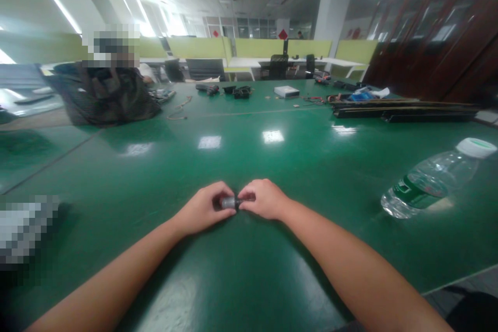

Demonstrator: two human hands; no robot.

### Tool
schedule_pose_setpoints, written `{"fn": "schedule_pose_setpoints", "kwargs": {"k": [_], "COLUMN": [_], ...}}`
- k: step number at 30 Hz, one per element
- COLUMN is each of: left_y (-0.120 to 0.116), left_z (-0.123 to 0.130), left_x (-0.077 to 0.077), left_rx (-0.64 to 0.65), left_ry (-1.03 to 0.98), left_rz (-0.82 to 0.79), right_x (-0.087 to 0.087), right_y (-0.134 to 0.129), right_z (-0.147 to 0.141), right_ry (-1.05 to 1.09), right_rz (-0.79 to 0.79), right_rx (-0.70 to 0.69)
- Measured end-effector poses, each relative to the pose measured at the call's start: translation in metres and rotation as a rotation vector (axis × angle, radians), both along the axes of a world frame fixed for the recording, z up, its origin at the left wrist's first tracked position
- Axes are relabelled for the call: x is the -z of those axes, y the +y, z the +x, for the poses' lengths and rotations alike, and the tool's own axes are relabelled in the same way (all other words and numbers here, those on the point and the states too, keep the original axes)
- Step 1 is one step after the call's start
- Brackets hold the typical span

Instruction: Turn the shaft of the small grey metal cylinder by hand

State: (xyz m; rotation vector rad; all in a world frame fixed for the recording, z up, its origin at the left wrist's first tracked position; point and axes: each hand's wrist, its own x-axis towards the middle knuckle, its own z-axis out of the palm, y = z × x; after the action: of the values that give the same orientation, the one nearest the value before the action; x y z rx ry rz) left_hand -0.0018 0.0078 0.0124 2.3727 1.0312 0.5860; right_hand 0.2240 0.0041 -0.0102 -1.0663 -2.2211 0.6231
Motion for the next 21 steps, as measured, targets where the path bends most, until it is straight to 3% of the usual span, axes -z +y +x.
{"fn": "schedule_pose_setpoints", "kwargs": {"k": [7,21], "left_y": [0.0012,0.0002], "left_z": [0.0008,0.0014], "left_x": [-0.0004,0.0009], "left_rx": [0.015,-0.010], "left_ry": [-0.022,0.028], "left_rz": [-0.040,-0.020], "right_x": [-0.0017,-0.0015], "right_y": [0.0005,-0.0005], "right_z": [0.0055,0.0049], "right_ry": [-0.063,-0.080], "right_rz": [0.129,0.166], "right_rx": [-0.080,-0.117]}}
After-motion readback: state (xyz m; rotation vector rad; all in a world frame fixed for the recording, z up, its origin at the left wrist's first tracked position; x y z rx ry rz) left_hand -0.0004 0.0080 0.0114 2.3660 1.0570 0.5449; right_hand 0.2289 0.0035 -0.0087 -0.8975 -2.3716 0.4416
